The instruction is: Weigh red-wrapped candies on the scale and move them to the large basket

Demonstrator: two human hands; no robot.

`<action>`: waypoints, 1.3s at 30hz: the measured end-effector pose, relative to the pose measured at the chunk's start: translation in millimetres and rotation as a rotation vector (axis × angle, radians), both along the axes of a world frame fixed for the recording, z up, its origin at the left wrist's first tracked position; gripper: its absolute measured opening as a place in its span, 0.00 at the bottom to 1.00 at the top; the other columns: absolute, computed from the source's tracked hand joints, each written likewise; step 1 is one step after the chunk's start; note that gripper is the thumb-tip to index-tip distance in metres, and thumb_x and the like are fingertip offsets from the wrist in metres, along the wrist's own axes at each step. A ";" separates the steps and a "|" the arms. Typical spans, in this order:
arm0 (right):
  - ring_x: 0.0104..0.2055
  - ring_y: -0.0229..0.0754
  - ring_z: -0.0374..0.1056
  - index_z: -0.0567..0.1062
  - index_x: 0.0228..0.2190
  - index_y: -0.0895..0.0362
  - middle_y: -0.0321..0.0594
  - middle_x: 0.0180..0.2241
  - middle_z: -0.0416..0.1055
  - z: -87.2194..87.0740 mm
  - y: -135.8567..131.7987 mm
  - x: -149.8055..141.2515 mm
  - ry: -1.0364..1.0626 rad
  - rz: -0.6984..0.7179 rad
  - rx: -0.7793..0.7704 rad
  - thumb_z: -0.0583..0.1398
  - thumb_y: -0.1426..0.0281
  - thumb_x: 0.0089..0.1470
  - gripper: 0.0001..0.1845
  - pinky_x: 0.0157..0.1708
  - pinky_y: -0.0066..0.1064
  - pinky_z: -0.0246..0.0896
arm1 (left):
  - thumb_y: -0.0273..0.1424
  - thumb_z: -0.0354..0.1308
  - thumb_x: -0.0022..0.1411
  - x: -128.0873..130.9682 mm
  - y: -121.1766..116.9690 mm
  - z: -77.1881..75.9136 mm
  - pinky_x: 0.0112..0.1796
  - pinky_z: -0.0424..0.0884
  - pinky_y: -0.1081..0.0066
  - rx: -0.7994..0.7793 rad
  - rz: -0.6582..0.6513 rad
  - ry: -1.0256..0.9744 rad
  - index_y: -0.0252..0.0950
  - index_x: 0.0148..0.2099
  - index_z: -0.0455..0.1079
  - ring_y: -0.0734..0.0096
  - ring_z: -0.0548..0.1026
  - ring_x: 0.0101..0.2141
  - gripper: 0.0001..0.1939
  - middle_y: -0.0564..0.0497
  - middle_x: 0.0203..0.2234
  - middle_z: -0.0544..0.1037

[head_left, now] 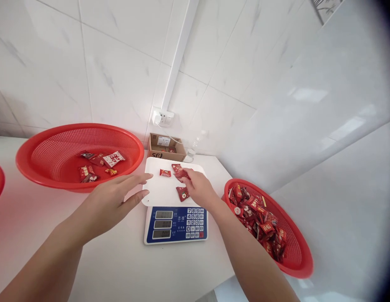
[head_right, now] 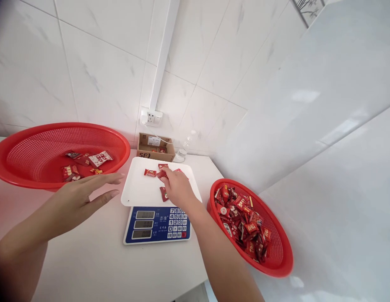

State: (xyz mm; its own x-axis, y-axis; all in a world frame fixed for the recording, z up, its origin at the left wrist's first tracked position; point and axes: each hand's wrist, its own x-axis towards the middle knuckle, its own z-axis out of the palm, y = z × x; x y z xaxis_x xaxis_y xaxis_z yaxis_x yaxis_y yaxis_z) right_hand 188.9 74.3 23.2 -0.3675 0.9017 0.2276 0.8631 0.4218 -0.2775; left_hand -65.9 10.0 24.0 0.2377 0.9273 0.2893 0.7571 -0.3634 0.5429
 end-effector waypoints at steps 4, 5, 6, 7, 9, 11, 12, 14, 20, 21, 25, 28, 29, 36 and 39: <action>0.47 0.46 0.66 0.68 0.49 0.57 0.45 0.46 0.73 13.2 -7.1 12.7 0.013 -0.056 0.056 0.48 0.70 0.61 0.18 0.47 0.36 0.58 | 0.49 0.44 0.63 -1.0 1.9 -3.4 0.42 0.72 0.68 0.030 -0.001 0.008 0.52 0.56 0.65 0.60 0.75 0.47 0.22 0.56 0.49 0.77; 0.48 0.46 0.66 0.68 0.50 0.57 0.45 0.46 0.73 14.5 -7.9 15.6 0.013 -0.066 0.063 0.48 0.70 0.61 0.18 0.47 0.36 0.57 | 0.49 0.44 0.63 -0.9 1.5 -2.9 0.42 0.72 0.68 0.030 0.000 0.009 0.52 0.56 0.65 0.60 0.75 0.47 0.22 0.56 0.49 0.77; 0.48 0.46 0.66 0.68 0.50 0.57 0.45 0.46 0.73 15.3 -8.5 18.1 0.013 -0.077 0.068 0.48 0.69 0.60 0.18 0.48 0.37 0.57 | 0.49 0.44 0.64 -0.7 0.9 -2.0 0.43 0.72 0.67 0.022 -0.005 0.011 0.51 0.56 0.65 0.60 0.75 0.48 0.22 0.56 0.50 0.76; 0.48 0.47 0.66 0.68 0.50 0.57 0.45 0.46 0.73 15.5 -8.9 20.3 0.015 -0.083 0.069 0.48 0.69 0.60 0.18 0.48 0.37 0.57 | 0.49 0.43 0.64 -0.3 0.2 -0.9 0.43 0.71 0.66 0.008 -0.011 0.014 0.50 0.56 0.64 0.60 0.74 0.48 0.22 0.55 0.51 0.76; 0.48 0.47 0.65 0.68 0.50 0.57 0.45 0.47 0.73 15.3 -9.4 23.5 0.020 -0.082 0.060 0.48 0.69 0.61 0.18 0.48 0.38 0.57 | 0.48 0.42 0.65 0.5 -1.3 1.3 0.45 0.71 0.63 -0.022 -0.019 0.019 0.49 0.57 0.64 0.59 0.73 0.49 0.23 0.53 0.52 0.75; 0.49 0.47 0.65 0.68 0.50 0.57 0.45 0.47 0.73 14.5 -9.8 25.3 0.017 -0.078 0.049 0.48 0.69 0.61 0.19 0.49 0.38 0.56 | 0.48 0.42 0.65 1.0 -2.1 2.7 0.45 0.70 0.62 -0.033 -0.018 0.022 0.48 0.57 0.64 0.58 0.73 0.49 0.23 0.52 0.52 0.75; 0.49 0.47 0.65 0.68 0.50 0.57 0.45 0.47 0.73 14.1 -9.9 25.9 0.014 -0.077 0.045 0.48 0.69 0.61 0.19 0.49 0.38 0.56 | 0.48 0.42 0.65 1.2 -2.3 2.9 0.45 0.70 0.62 -0.032 -0.017 0.022 0.49 0.57 0.63 0.59 0.73 0.49 0.23 0.52 0.52 0.75; 0.49 0.47 0.65 0.68 0.50 0.56 0.44 0.47 0.73 12.7 -9.9 26.6 0.001 -0.075 0.037 0.48 0.70 0.60 0.19 0.50 0.38 0.56 | 0.48 0.43 0.65 1.3 -2.5 3.1 0.45 0.70 0.63 -0.022 -0.014 0.016 0.49 0.57 0.63 0.59 0.73 0.49 0.22 0.53 0.52 0.75; 0.51 0.47 0.65 0.68 0.51 0.57 0.46 0.47 0.73 7.2 -8.7 27.3 -0.071 -0.082 0.039 0.48 0.71 0.60 0.19 0.49 0.39 0.57 | 0.49 0.42 0.64 1.3 -2.0 2.0 0.44 0.71 0.62 -0.041 -0.009 0.011 0.51 0.57 0.62 0.59 0.74 0.49 0.23 0.55 0.52 0.74; 0.51 0.47 0.65 0.68 0.52 0.57 0.46 0.47 0.73 7.0 -8.7 27.1 -0.079 -0.082 0.038 0.48 0.71 0.61 0.19 0.49 0.39 0.57 | 0.49 0.42 0.64 1.1 -1.5 1.4 0.44 0.71 0.63 -0.033 -0.008 0.011 0.51 0.57 0.63 0.60 0.74 0.49 0.23 0.55 0.52 0.75; 0.50 0.47 0.65 0.68 0.52 0.57 0.46 0.47 0.73 8.7 -8.2 27.1 -0.114 -0.091 0.025 0.48 0.71 0.61 0.20 0.50 0.39 0.57 | 0.49 0.43 0.64 -0.7 0.4 -1.3 0.41 0.72 0.67 0.007 0.000 0.013 0.51 0.56 0.64 0.61 0.75 0.47 0.23 0.55 0.51 0.76; 0.49 0.47 0.67 0.68 0.52 0.55 0.45 0.47 0.73 9.7 -7.4 32.0 -0.126 -0.122 0.050 0.49 0.70 0.60 0.20 0.49 0.39 0.58 | 0.50 0.44 0.63 -2.0 0.7 -1.7 0.39 0.72 0.68 0.014 0.015 0.022 0.52 0.56 0.64 0.63 0.78 0.42 0.23 0.56 0.51 0.76; 0.49 0.48 0.67 0.69 0.52 0.55 0.45 0.47 0.73 9.6 -7.8 35.5 -0.127 -0.139 0.060 0.49 0.69 0.60 0.20 0.49 0.39 0.59 | 0.50 0.43 0.63 -2.2 0.5 -1.6 0.38 0.73 0.68 0.010 0.021 0.025 0.52 0.56 0.64 0.63 0.78 0.41 0.23 0.57 0.51 0.76; 0.48 0.49 0.69 0.70 0.51 0.55 0.44 0.46 0.74 10.3 -40.3 99.5 -0.085 -0.403 0.094 0.48 0.68 0.59 0.20 0.47 0.40 0.62 | 0.51 0.43 0.63 -4.7 1.8 -2.4 0.42 0.72 0.64 -0.029 0.033 0.021 0.53 0.57 0.63 0.58 0.74 0.50 0.23 0.55 0.53 0.74; 0.44 0.55 0.72 0.70 0.51 0.56 0.51 0.42 0.76 11.2 -61.3 133.9 -0.201 -0.721 -0.036 0.48 0.67 0.59 0.22 0.41 0.46 0.65 | 0.51 0.42 0.64 -4.3 3.1 -4.8 0.45 0.71 0.62 -0.045 0.022 0.013 0.53 0.57 0.62 0.58 0.72 0.52 0.23 0.55 0.55 0.72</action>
State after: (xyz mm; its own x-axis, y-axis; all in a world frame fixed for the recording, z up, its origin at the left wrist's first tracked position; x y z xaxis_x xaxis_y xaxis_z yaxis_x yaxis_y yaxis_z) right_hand 322.8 13.0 34.4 0.2858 0.9404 0.1842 0.9578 -0.2738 -0.0880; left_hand -70.2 13.1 19.3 0.2206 0.9442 0.2446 0.7717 -0.3223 0.5483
